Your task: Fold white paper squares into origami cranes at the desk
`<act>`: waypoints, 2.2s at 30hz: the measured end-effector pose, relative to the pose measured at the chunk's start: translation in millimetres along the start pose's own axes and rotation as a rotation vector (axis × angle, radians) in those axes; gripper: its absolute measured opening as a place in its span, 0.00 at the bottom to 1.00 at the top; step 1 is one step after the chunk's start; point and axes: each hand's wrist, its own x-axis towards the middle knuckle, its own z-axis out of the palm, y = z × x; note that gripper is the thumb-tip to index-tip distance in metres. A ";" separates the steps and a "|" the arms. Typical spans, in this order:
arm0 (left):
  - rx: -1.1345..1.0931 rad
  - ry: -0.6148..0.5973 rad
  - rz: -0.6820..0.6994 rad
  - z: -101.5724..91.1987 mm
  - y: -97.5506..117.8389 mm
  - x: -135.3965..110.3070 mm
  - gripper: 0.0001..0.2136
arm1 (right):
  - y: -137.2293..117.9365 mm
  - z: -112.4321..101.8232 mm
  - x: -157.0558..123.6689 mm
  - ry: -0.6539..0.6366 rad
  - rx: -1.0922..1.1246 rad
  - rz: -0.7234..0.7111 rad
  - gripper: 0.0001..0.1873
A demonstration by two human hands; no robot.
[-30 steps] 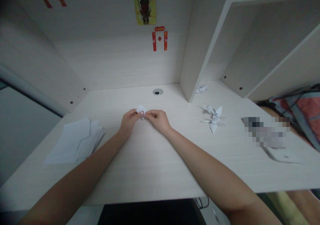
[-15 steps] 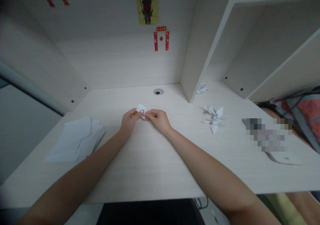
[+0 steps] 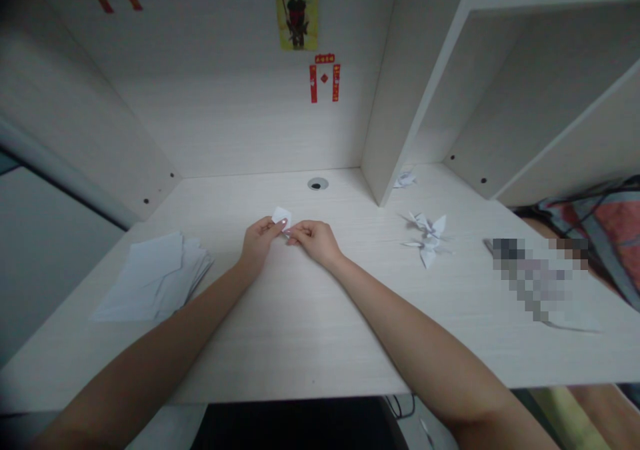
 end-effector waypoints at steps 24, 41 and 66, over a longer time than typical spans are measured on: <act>-0.039 0.036 0.010 -0.8 -7.0 3.8 0.12 | -7.2 2.3 -6.6 -0.002 -0.218 -0.087 0.16; -0.051 -0.092 -0.008 -0.6 -3.3 5.2 0.10 | -0.3 4.4 -4.7 0.070 -0.136 -0.156 0.16; 0.020 -0.120 0.062 -1.7 -5.5 3.0 0.09 | -0.5 -0.1 2.3 0.159 -0.018 -0.125 0.18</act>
